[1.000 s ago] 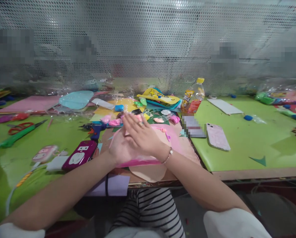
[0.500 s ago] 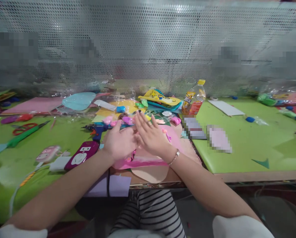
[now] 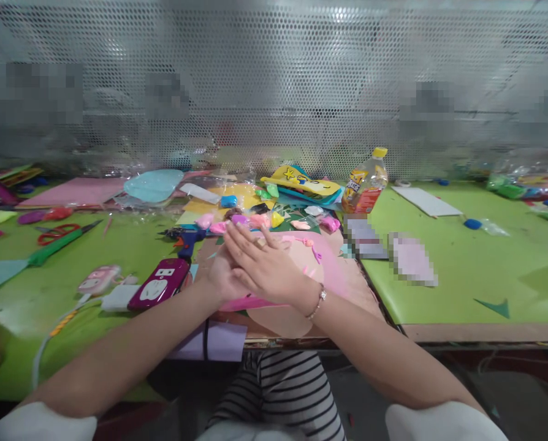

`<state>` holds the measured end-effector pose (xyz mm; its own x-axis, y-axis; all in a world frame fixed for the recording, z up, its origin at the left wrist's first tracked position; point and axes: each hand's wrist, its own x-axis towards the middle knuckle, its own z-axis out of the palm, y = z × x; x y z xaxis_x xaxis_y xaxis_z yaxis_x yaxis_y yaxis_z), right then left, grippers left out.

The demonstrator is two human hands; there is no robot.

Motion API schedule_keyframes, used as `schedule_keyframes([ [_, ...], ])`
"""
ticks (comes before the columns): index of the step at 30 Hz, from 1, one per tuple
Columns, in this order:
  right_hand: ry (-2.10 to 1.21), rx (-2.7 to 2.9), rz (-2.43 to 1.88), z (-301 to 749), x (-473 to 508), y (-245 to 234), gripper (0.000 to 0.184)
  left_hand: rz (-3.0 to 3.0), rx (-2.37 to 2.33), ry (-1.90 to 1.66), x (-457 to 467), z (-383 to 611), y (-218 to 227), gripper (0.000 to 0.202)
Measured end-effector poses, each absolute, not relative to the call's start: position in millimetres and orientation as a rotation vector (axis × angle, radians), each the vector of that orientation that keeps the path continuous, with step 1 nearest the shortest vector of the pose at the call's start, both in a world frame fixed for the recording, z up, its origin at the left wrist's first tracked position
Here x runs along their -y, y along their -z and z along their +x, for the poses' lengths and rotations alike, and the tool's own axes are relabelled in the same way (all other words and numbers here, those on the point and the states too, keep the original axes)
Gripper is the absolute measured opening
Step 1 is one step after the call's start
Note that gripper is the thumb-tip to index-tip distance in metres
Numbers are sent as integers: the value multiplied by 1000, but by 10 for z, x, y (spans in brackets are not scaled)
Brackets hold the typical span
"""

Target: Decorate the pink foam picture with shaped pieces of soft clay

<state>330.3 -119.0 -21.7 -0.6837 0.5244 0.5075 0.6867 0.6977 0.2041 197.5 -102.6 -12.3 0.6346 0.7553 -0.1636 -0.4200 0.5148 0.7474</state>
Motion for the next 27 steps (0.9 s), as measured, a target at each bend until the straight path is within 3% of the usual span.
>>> schedule_keyframes([
  [4, 520, 2359, -1122, 3362, 1136, 208, 62, 611, -431, -770, 1019, 1987, 70, 67],
  [7, 456, 2428, -979, 3374, 1136, 192, 62, 665, -433, -814, 972, 1887, -30, 79],
  [13, 78, 2246, -690, 3208, 955, -56, 43, 863, -407, -1006, 784, 1599, -301, 82],
  [16, -72, 2081, -852, 3170, 704, -150, 25, 1040, -575, -956, 618, 1403, -437, 74],
  [22, -296, 2557, -916, 3151, 288, 80, 20, 1908, -1150, -529, 272, 1051, -573, 37],
  [24, -334, 2641, -829, 3137, 218, 197, 13, 2067, -1141, -356, 186, 1021, -524, 34],
  [27, -305, 2704, -774, 3124, 180, 314, 18, 2043, -1017, -318, 80, 1029, -341, 36],
])
